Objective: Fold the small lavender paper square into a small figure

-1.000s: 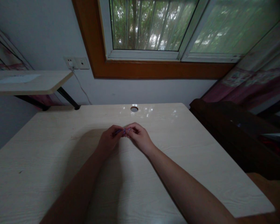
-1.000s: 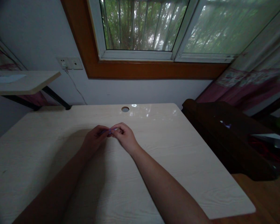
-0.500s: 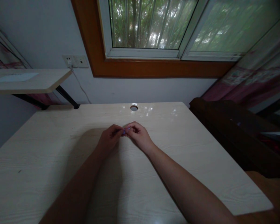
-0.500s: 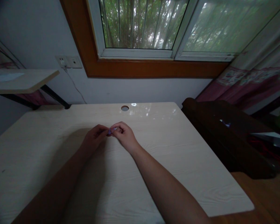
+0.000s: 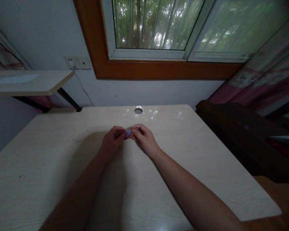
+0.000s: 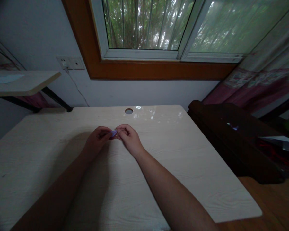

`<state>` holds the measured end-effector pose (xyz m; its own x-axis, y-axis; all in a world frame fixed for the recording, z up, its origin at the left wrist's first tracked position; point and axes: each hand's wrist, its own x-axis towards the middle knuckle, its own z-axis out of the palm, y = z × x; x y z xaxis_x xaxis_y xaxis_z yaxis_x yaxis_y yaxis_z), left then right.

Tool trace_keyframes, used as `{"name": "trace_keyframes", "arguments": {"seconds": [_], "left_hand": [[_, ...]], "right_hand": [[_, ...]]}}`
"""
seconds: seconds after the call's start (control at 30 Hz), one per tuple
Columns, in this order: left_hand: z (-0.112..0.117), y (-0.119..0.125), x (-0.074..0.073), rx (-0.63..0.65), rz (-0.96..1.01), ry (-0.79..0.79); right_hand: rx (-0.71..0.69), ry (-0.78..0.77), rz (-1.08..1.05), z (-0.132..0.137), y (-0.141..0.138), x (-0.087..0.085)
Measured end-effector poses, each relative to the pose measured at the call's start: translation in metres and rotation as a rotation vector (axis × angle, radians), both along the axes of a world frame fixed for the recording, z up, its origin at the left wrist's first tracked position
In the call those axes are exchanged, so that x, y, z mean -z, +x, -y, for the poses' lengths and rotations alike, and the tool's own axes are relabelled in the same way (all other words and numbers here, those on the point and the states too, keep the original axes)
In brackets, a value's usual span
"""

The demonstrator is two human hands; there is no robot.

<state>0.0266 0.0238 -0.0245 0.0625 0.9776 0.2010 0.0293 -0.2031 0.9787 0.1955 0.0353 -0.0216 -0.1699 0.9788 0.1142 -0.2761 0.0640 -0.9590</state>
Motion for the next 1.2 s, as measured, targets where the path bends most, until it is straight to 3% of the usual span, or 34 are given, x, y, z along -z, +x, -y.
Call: {"name": "trace_keyframes", "arguments": {"seconds": [0.33,0.63,1.2], "left_hand": [[0.001,-0.001,0.0,0.048,-0.032,-0.064],[0.004,0.0,-0.016,0.14,-0.313,-0.136],[0.005,-0.001,-0.015,0.109,-0.291,-0.147]], "right_hand": [[0.004,0.026,0.063,-0.004,0.002,0.008],[-0.032,0.052,0.047,-0.001,0.001,0.004],[-0.047,0.045,0.025,-0.002,0.002,0.005]]}}
